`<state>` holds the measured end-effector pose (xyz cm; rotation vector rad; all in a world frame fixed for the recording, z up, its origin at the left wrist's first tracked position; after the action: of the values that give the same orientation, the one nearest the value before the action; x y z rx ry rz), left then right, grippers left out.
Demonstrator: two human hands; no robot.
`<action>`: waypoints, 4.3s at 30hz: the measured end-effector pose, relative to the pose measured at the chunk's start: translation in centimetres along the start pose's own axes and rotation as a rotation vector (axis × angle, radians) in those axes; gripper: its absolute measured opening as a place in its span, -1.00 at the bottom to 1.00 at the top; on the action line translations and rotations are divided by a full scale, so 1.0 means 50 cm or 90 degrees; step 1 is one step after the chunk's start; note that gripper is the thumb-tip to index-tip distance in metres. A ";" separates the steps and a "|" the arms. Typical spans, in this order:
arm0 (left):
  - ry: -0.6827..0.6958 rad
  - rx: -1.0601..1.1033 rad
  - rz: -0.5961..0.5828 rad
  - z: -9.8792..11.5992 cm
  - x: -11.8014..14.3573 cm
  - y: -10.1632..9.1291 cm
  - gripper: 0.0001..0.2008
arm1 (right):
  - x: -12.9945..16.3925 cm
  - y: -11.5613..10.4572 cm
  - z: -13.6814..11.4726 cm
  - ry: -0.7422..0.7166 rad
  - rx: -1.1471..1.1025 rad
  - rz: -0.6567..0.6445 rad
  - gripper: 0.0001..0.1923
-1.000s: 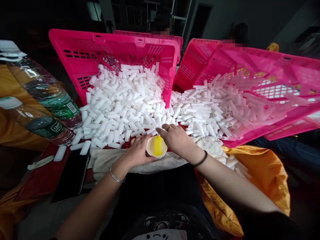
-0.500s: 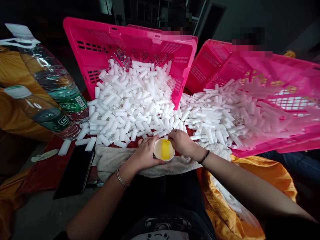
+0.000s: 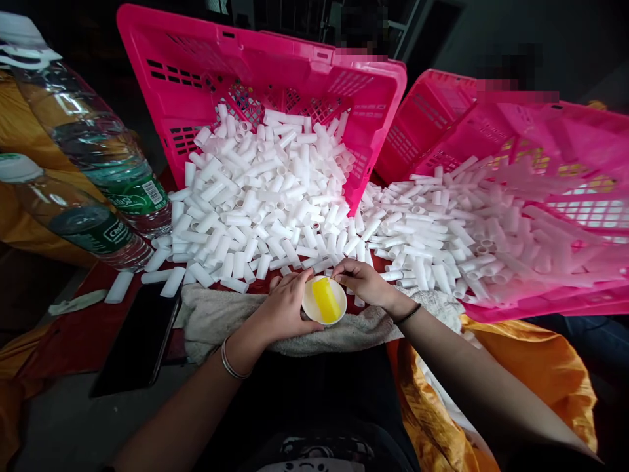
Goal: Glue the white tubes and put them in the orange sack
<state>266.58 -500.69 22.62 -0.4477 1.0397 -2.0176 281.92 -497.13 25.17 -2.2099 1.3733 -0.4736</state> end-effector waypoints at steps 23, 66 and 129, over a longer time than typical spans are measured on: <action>-0.017 -0.022 0.009 -0.001 0.005 0.002 0.08 | 0.097 -0.067 -0.092 -0.083 0.384 0.042 -0.77; 0.040 -0.111 0.093 -0.016 0.026 -0.082 -0.46 | -0.046 -0.056 -0.142 0.193 0.683 -0.050 -0.67; 0.024 0.082 0.019 -0.003 0.012 -0.012 -0.24 | 0.097 0.018 -0.009 -0.069 0.077 0.137 -0.76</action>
<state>265.82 -500.90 22.99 -0.3247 0.9277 -2.0589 283.13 -501.96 25.16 -1.9359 1.4635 -0.3438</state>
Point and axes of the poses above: each hand's wrist, its own x-axis away from the middle knuckle, its own y-axis out of the palm, z = x × y, the point moved 9 cm from there along -x, towards the middle knuckle, and after that the axes turned 6 degrees about -z, right-handed, at the moved point
